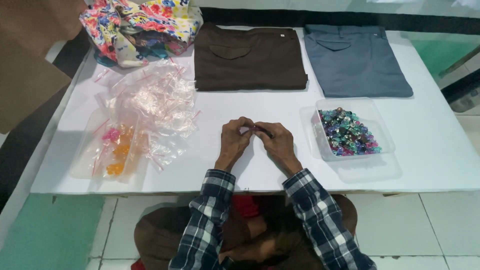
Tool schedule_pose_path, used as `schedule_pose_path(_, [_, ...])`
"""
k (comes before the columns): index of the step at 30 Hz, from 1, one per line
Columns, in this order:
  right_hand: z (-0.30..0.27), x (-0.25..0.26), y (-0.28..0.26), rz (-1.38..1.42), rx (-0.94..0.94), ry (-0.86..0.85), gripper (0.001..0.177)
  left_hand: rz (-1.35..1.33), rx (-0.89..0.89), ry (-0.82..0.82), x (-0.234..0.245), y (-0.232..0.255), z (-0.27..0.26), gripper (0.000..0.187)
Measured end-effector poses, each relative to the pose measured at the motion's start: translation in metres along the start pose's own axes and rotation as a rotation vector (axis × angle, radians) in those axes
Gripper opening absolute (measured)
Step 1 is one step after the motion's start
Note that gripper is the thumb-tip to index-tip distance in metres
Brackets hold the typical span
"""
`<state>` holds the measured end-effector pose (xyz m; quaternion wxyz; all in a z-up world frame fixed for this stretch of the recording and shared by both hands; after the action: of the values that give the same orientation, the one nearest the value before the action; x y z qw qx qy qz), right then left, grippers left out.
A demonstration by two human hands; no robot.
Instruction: Sorting small pink buttons from a container and placing them into small plastic bags
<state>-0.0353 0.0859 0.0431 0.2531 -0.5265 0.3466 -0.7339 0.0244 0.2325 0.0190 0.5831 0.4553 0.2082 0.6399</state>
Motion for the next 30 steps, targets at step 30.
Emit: schedule_pose_path(30, [0.01,-0.006,0.03,0.22,0.046,-0.058,0.032,0.09,0.152,-0.116,0.0,-0.001,-0.003,0.023])
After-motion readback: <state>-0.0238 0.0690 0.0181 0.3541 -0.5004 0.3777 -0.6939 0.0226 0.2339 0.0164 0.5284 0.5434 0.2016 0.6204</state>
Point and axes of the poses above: each hand's wrist, its own z-axis towards the middle knuckle, its own x-axis out of the back of the hand, y = z × x, the point moved 3 cm from there along z, towards the middle knuckle, and after that the axes turned 6 degrees about -x, right-handed, at the moved point
